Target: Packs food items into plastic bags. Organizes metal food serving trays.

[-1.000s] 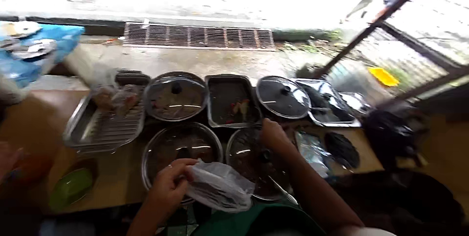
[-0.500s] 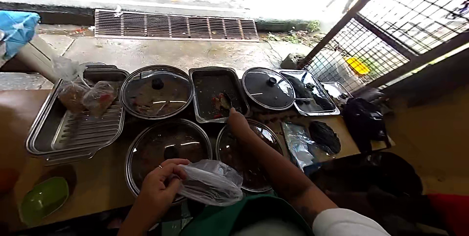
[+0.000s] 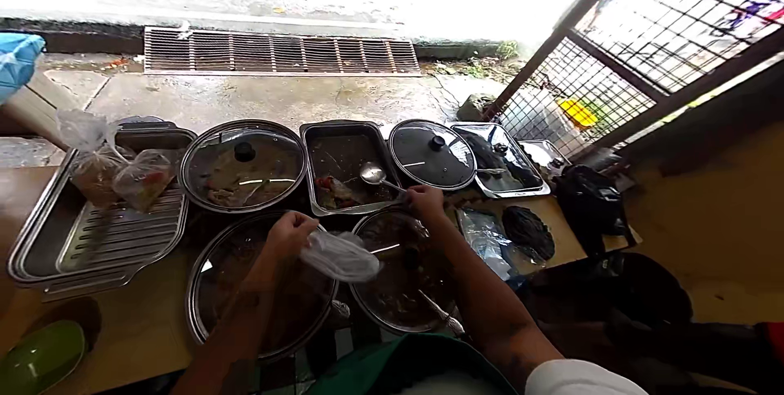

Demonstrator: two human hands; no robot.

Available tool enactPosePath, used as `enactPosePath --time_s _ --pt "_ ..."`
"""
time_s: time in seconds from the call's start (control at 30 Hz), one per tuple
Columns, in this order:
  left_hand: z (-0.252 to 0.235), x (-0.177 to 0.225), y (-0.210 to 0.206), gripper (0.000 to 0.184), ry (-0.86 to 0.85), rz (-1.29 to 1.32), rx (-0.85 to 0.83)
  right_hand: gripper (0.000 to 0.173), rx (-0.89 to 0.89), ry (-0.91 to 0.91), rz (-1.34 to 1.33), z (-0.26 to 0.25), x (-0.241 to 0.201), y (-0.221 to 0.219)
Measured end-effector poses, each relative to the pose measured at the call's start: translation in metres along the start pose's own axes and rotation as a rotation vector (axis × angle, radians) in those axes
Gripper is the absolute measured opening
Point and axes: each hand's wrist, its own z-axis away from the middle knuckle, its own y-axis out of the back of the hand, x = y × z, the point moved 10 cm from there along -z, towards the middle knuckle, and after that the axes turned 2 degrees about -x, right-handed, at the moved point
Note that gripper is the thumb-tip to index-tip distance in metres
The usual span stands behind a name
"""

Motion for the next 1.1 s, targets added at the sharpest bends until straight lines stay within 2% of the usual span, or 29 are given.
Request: enactPosePath --time_s 0.07,0.13,0.27,0.37,0.53,0.7,0.93,1.1 --pt "-0.035 -0.003 -0.001 0.034 0.094 -0.221 0.024 0.026 0.019 -0.090 0.019 -0.016 0.018 0.008" --pt "-0.058 -0.003 -0.004 0.035 0.149 -0.378 0.026 0.032 -0.015 -0.111 0.147 -0.023 0.019 0.008" --pt "-0.085 -0.003 -0.014 0.037 0.220 -0.501 -0.006 0.034 -0.089 -0.091 0.339 -0.023 0.004 0.002" --pt "-0.099 -0.010 -0.017 0.038 0.257 -0.467 -0.023 0.035 -0.115 -0.079 0.335 -0.028 0.001 -0.005" --pt "-0.106 -0.021 -0.012 0.038 0.222 -0.362 -0.057 0.046 -0.154 -0.034 0.328 -0.031 -0.001 -0.016" --pt "-0.103 -0.017 -0.011 0.036 0.140 -0.172 -0.006 0.048 -0.214 -0.022 0.352 -0.035 0.008 -0.019" --pt "-0.089 -0.011 -0.013 0.024 0.007 0.112 0.075 0.049 -0.249 0.025 0.327 -0.032 0.004 -0.012" --pt "-0.088 -0.009 -0.012 0.017 -0.072 0.151 0.146 0.047 -0.233 0.049 0.265 -0.031 0.005 -0.008"
